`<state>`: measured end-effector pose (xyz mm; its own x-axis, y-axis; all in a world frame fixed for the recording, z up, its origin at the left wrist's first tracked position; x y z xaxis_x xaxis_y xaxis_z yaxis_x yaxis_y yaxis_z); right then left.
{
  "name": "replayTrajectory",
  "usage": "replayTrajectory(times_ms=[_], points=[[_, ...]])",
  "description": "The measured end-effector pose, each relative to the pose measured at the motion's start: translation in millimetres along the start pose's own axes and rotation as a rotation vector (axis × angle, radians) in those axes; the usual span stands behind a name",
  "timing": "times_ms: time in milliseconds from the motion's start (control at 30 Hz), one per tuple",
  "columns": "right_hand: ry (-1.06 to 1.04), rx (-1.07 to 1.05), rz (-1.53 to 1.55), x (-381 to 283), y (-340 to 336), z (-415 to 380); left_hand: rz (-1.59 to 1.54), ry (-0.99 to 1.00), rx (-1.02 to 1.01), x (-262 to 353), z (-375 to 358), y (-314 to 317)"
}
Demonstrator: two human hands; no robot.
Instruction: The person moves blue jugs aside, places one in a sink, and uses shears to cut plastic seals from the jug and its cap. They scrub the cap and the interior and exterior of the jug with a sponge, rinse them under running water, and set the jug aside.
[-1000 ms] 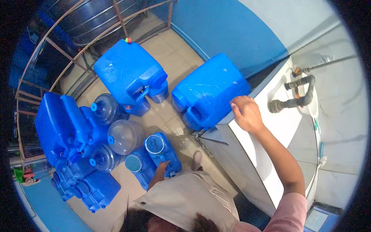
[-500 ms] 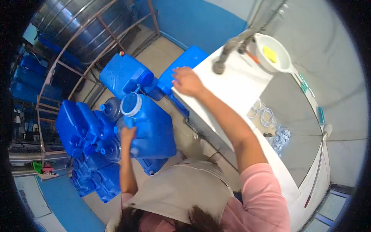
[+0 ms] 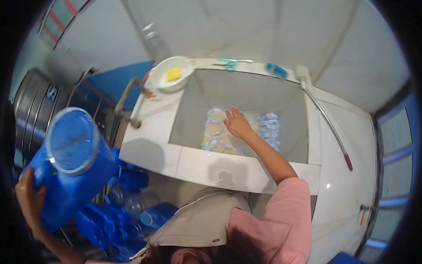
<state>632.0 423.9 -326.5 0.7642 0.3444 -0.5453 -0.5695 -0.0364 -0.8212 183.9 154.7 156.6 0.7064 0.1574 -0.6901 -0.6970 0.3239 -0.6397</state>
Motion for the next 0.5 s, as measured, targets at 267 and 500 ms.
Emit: replayTrajectory(times_ms=[267, 500], points=[[0.387, 0.021, 0.319, 105.1, -132.9, -32.5, -0.397, -0.072, 0.195, -25.7, 144.9, 20.9], [0.366, 0.441, 0.730, 113.4, -225.5, -46.0, -1.264, 0.492, 0.074, 333.5, 208.2, 21.6]])
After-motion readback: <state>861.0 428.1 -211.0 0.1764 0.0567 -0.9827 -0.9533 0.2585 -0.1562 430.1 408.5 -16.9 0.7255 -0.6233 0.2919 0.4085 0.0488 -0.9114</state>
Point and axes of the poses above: each hand's wrist, its own z-axis towards the middle knuckle, its own y-axis out of the palm, x = y × z, the point moved 5 cm from there along z, towards the middle knuckle, and after that the axes turned 14 degrees about z, right-handed, at the moved point
